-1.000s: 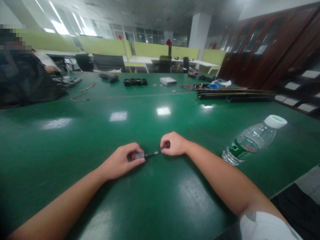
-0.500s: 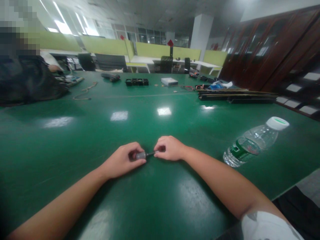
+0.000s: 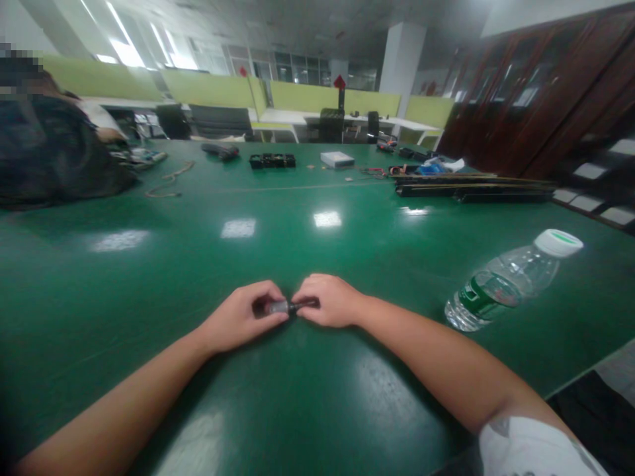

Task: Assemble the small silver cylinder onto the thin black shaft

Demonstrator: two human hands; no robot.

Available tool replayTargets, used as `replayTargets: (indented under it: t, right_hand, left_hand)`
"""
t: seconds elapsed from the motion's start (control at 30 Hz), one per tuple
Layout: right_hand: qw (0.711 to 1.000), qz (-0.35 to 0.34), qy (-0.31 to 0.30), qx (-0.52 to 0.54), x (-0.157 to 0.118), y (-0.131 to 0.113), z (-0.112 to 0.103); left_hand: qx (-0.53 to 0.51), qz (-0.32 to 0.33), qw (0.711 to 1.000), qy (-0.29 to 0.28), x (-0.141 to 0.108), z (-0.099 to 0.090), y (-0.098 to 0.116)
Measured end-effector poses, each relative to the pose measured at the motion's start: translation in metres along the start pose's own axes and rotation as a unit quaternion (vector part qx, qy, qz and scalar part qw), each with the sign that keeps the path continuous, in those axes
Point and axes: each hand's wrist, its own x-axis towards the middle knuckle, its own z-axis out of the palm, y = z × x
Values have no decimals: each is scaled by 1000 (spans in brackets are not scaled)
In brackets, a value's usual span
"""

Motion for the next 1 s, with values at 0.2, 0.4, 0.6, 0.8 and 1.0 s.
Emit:
replayTargets:
  t: [0.2, 0.4, 0.6, 0.8, 1.0]
  right_hand:
    - [1000, 5, -4, 1, 1, -2, 2]
    - [1000, 8, -2, -1, 1, -2, 2]
    - [1000, 6, -4, 1, 2, -3, 0]
    - [1000, 1, -3, -2, 0, -1, 1]
    - [1000, 1, -2, -5, 0, -1, 0]
  left_hand:
    - [2, 7, 1000, 1, 0, 1, -1]
    - [9, 13, 1000, 7, 1, 0, 0]
    - [6, 11, 1000, 2, 1, -1, 1]
    - [5, 9, 1000, 1, 1, -1, 1]
    - [3, 10, 1000, 5, 1, -1, 1]
